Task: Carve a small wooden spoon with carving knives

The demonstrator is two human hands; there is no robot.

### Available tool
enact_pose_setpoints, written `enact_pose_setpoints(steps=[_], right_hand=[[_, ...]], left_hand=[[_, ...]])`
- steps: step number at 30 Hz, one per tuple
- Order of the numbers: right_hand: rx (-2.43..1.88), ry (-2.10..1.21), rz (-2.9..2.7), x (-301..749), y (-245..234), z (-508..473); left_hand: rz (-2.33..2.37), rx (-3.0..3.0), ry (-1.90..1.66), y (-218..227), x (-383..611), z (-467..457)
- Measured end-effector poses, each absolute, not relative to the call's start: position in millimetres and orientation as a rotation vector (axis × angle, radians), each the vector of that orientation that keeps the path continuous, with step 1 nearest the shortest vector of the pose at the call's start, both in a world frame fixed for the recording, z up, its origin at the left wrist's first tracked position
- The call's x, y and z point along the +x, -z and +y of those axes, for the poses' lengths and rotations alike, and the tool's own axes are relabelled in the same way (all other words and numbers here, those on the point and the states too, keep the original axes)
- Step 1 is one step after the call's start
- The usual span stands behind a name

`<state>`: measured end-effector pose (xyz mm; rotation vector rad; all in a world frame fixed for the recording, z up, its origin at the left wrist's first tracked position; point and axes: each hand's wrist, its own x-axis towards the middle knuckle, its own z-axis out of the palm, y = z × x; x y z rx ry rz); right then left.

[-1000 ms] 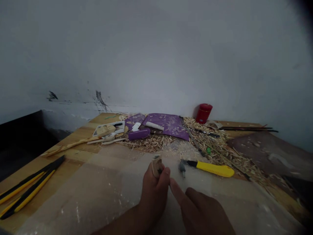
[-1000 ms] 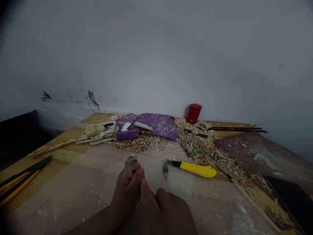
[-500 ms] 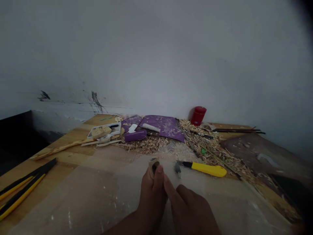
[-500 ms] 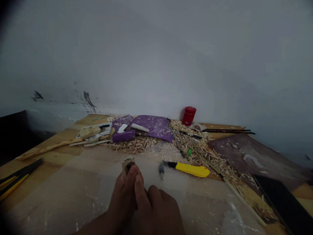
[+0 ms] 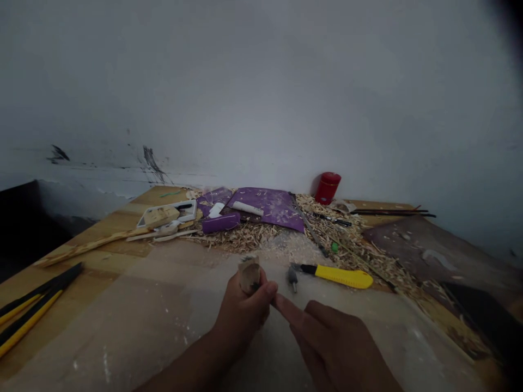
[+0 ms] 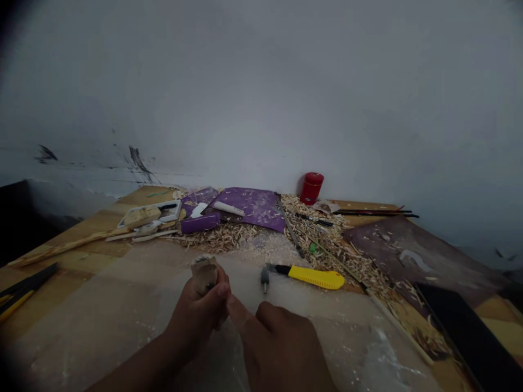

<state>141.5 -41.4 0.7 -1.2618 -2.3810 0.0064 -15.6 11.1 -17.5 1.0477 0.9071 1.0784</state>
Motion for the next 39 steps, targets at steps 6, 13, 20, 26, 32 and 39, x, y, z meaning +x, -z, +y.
enact_pose_setpoints(steps=[6,13,20,26,32,39], right_hand=[[-1.213,0.302,-2.453,143,4,-44],[-1.232,0.409,-2.392,134,7,-50],[-1.170,0.462,-2.388,129,14,-50],[-1.168,0.450,-2.389,126,17,-49],[-1.172,0.416,-2.298,123,18,-48],[-1.204,0.399,-2.350,120,15,-46]], left_hand=[[1.030,1.234,-1.102,13,-18,8],[1.207,1.261,-1.228,11,-12,4],[1.244,1.181,-1.228,7,-9,-1],[1.226,1.144,-1.241,9,-9,-3],[1.223,1.101,-1.238,6,-7,-1],[1.257,1.064,-1.252,7,-7,0]])
